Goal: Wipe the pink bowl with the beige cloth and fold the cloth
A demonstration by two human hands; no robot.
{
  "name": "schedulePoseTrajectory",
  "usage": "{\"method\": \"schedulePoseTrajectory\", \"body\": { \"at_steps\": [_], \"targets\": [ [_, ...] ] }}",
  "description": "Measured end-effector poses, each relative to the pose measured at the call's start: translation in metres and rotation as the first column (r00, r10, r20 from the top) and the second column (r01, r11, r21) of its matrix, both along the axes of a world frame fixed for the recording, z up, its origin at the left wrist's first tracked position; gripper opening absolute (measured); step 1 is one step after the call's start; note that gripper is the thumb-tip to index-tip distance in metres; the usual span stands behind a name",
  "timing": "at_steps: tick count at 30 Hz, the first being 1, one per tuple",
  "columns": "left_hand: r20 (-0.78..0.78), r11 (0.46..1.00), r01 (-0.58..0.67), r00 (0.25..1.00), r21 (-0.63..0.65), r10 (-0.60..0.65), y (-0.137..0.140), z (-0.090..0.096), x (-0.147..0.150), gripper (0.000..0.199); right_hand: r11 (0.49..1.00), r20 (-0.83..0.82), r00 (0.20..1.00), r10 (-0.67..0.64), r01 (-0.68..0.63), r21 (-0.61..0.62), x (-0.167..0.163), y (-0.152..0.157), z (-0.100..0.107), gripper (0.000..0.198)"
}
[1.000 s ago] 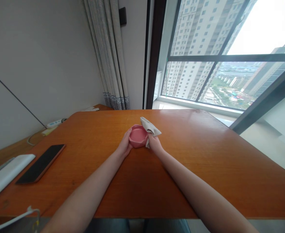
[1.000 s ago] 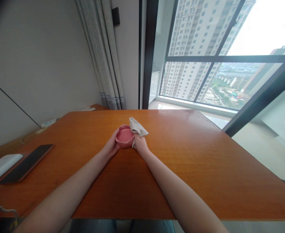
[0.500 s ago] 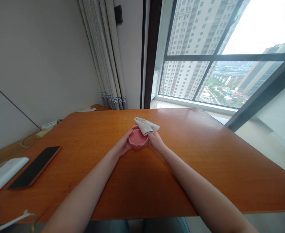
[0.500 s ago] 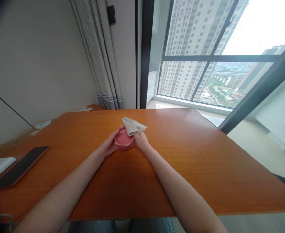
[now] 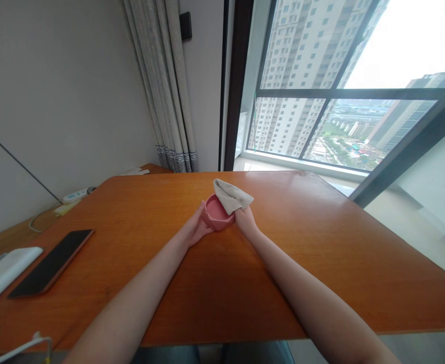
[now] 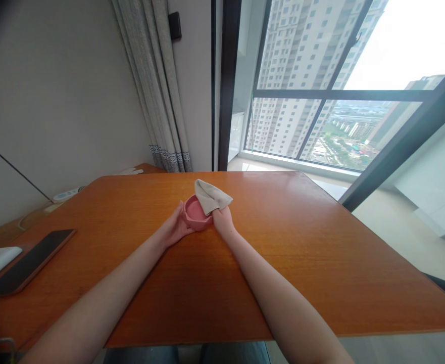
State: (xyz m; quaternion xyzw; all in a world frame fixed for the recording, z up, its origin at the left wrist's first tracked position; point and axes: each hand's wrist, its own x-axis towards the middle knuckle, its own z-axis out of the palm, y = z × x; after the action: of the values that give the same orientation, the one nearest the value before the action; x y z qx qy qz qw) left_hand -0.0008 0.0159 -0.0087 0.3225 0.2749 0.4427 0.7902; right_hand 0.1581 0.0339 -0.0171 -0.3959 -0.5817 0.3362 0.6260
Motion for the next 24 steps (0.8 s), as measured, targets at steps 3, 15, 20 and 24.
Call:
{"method": "schedulePoseTrajectory", "body": {
  "at_steps": [3,15,20,24],
  "targets": [
    [-0.034,0.998,-0.055,0.998,-0.032,0.054,0.000,-0.001,0.002,0.042,0.995,0.012,0.995,0.104,-0.104,-0.006,0.006,0.003,0.004,0.041],
    [0.178,0.979,-0.200,0.966,0.039,0.190,0.003,-0.002,0.004,0.044,0.999,0.046,0.998,-0.037,0.036,0.023,-0.025,-0.012,-0.009,0.045],
    [0.089,0.998,-0.065,0.994,0.012,0.063,-0.002,0.003,0.002,0.045,0.995,0.058,0.998,0.027,-0.032,0.094,-0.003,-0.005,0.005,0.044],
    [0.060,0.988,-0.155,0.986,0.010,0.154,0.001,-0.003,0.000,0.047,0.996,0.059,0.997,0.055,-0.059,0.067,-0.007,-0.005,0.003,0.045]
  ]
}}
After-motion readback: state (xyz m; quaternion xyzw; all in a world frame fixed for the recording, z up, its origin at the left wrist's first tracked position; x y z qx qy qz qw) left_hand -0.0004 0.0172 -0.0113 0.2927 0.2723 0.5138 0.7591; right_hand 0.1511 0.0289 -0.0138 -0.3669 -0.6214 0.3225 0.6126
